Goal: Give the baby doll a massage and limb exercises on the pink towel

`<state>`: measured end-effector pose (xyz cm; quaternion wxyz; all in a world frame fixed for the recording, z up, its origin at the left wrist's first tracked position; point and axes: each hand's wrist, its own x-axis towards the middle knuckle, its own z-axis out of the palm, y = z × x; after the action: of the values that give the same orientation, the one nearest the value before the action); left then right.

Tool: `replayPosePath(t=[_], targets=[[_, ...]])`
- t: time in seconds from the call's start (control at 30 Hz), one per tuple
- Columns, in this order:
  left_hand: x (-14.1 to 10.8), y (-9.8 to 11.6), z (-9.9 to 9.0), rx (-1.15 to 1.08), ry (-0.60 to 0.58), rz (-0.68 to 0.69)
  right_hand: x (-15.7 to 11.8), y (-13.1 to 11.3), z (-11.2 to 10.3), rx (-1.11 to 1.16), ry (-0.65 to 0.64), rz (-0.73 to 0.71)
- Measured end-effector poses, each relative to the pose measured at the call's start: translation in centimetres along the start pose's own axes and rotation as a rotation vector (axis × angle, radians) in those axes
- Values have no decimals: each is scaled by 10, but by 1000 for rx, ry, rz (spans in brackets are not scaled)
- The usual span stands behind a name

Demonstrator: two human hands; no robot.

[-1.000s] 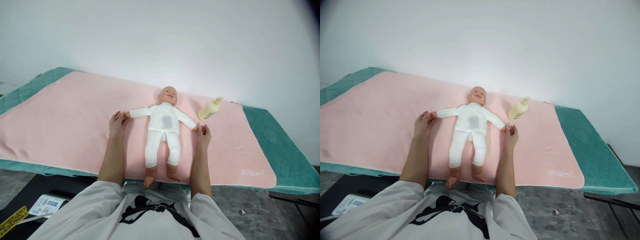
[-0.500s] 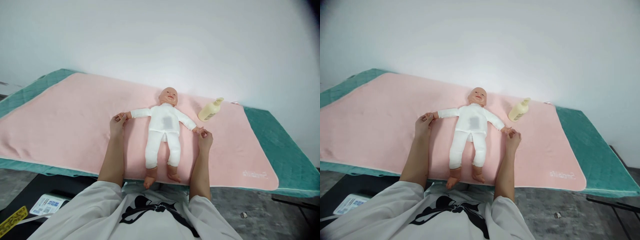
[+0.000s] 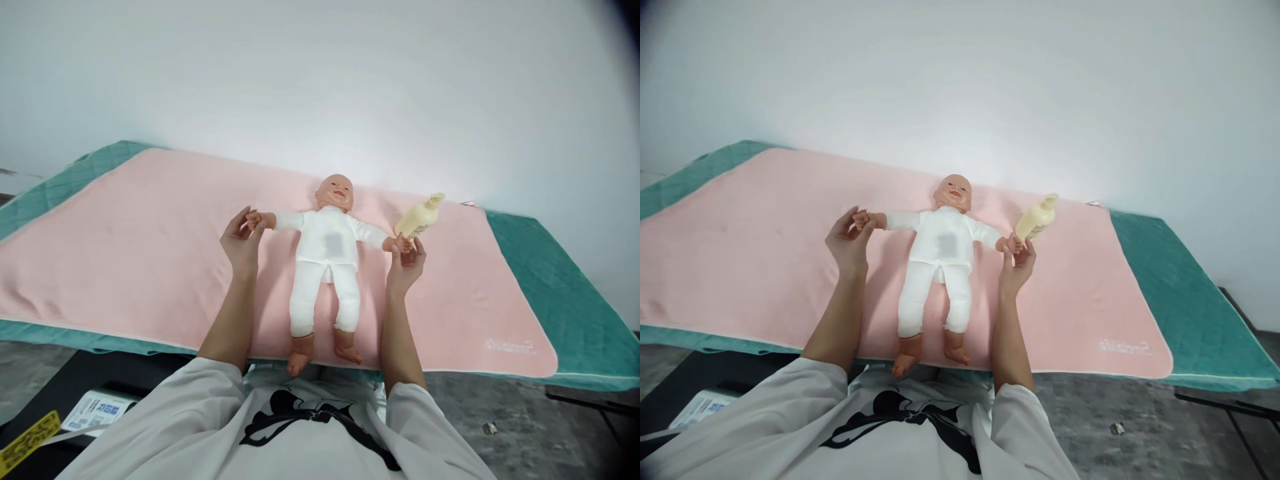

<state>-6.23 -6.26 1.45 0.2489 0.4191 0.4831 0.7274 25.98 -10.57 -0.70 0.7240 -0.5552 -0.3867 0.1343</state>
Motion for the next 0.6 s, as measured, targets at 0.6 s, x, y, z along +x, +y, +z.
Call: replayPosePath(t=[0.6], targets=[[-35,4,32,318,-815,670,-29,-8,15,-156,-671,-681]])
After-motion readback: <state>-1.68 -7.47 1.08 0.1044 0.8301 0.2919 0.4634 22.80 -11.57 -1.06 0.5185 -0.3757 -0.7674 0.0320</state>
